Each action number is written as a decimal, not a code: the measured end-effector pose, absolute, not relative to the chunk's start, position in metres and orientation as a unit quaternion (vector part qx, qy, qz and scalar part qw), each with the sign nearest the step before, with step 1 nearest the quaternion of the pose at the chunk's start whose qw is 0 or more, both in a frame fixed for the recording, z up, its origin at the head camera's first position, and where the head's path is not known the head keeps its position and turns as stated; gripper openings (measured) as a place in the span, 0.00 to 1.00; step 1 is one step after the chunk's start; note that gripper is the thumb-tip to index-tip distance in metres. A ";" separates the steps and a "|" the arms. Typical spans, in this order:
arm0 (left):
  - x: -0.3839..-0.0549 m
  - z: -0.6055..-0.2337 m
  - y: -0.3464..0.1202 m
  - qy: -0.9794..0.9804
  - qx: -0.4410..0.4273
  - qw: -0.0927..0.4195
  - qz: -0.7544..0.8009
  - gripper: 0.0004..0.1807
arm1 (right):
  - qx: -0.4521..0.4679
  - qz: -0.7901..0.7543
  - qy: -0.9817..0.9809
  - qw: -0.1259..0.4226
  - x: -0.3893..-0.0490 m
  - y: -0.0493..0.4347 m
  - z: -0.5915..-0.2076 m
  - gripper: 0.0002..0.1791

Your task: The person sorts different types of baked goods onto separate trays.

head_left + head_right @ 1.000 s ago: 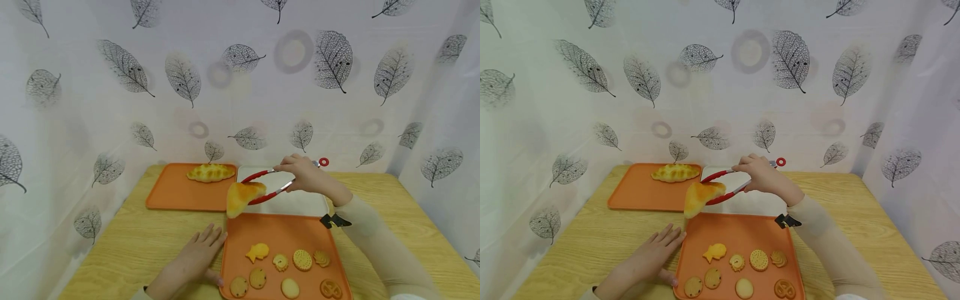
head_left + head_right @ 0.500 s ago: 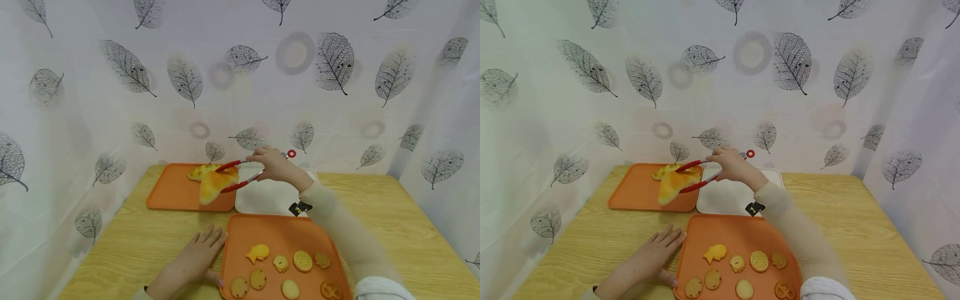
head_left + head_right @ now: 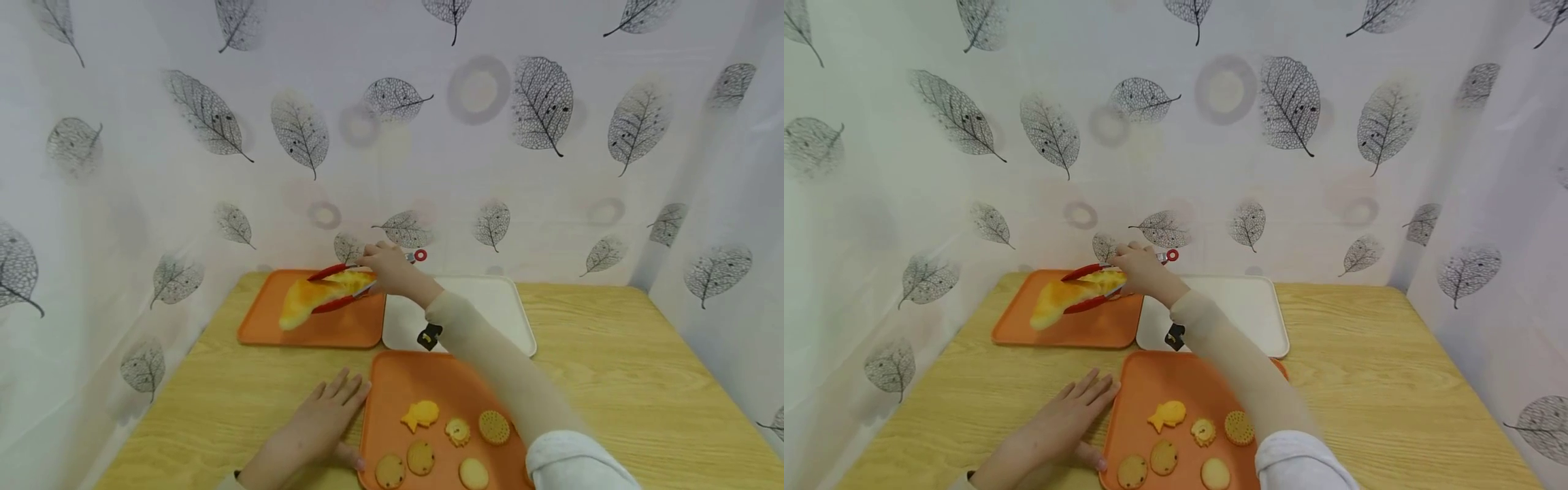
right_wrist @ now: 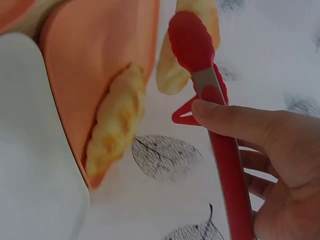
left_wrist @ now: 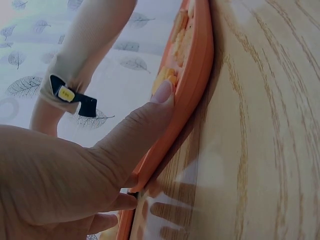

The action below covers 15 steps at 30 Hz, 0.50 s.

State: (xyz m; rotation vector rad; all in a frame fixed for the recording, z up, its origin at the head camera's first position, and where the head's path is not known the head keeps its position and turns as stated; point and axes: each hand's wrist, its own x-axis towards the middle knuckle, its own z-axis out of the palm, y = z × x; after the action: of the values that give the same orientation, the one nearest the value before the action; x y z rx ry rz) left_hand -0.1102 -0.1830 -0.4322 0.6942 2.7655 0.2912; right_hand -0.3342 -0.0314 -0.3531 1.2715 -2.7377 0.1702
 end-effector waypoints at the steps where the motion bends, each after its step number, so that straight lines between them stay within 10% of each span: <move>1: -0.110 -0.432 -0.183 0.956 0.240 0.138 0.102 0.66 | 0.416 0.056 -0.906 0.056 -0.334 -0.038 -0.356 0.38; 15: -0.110 -0.432 -0.184 0.954 0.234 0.144 0.121 0.64 | 0.360 0.008 -0.933 0.011 -0.334 -0.095 -0.379 0.35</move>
State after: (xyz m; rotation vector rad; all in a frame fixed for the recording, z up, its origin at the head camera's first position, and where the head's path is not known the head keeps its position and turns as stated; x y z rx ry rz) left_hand -0.1098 -0.1837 -0.4319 0.6736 2.7495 0.3490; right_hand -0.3341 -0.0948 -0.3786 1.1228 -2.9099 0.0255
